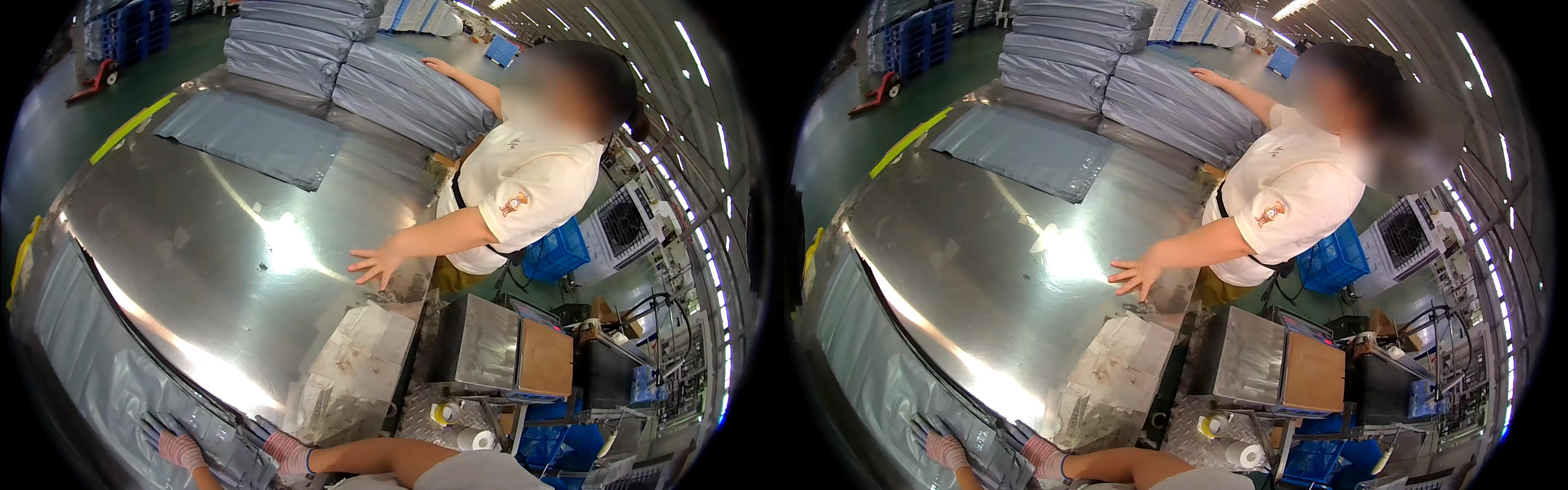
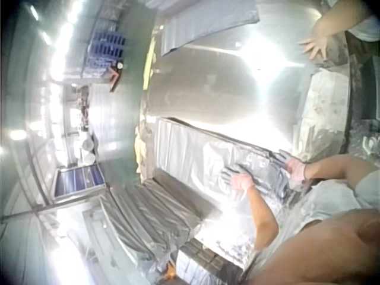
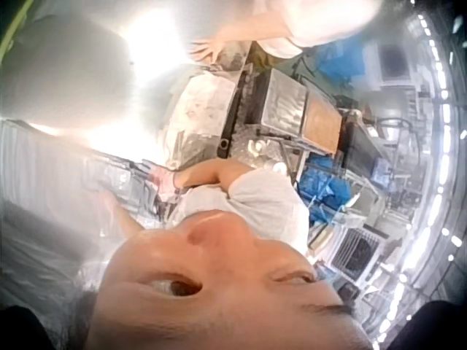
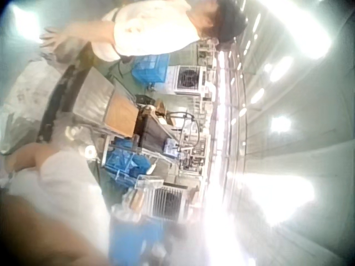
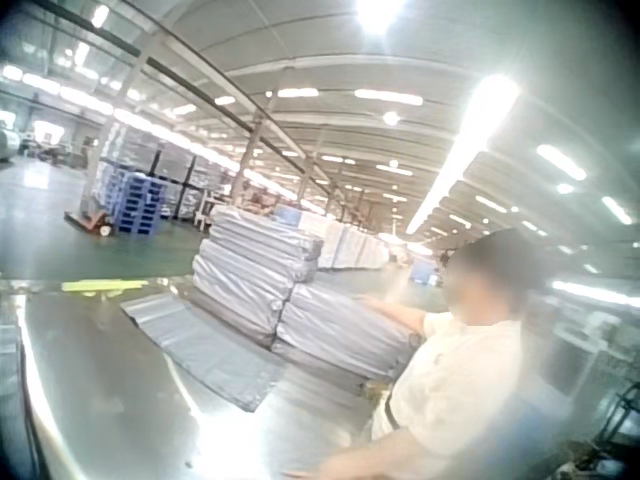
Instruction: The person places individual packs of tissues into grey plastic shipping bags on a metal table, seals the bags, and stacks the completed packages.
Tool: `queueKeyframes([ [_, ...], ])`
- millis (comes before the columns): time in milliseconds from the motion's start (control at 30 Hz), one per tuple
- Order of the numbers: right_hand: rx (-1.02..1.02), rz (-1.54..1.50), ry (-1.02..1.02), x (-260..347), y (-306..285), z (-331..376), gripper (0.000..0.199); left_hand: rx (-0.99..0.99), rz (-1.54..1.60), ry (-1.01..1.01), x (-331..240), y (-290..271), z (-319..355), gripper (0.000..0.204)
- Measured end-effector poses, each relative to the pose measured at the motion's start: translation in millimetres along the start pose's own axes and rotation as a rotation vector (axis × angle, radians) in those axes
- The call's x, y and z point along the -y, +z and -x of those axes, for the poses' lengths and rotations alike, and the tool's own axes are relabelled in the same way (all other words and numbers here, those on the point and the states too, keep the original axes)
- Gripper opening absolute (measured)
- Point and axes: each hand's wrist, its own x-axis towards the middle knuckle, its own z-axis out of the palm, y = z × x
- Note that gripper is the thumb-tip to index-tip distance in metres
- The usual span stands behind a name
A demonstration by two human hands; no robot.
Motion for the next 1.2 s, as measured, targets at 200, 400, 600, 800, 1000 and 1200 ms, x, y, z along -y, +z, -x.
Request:
queueKeyframes([
  [200, -0.026, 0.062, -0.024, -0.9, 5.1, -5.6, 0.089, -0.189, 0.056, -0.006, 12.4, 31.5, -9.7, 0.053],
  [400, 0.005, 0.003, -0.014, 6.7, -12.0, 0.8, 0.088, -0.238, 0.103, 0.031, 17.1, 35.9, -11.8, 0.056],
  [600, -0.028, 0.037, -0.019, -2.7, 16.6, -9.9, 0.081, -0.232, 0.121, 0.022, 13.4, 27.4, -9.2, 0.057],
  [800, -0.019, 0.147, -0.031, 8.0, -2.6, -4.9, 0.07, -0.201, 0.141, 0.008, 13.5, 22.9, -8.9, 0.058],
  [1000, 0.0, -0.267, -0.043, 0.6, 30.1, -11.6, 0.062, -0.195, 0.143, -0.004, 13.6, 18.2, -8.2, 0.057],
  [1200, 0.059, 0.197, -0.079, 7.5, 1.2, -3.0, 0.056, -0.223, 0.176, -0.012, 12.7, 20.7, -6.5, 0.058],
])
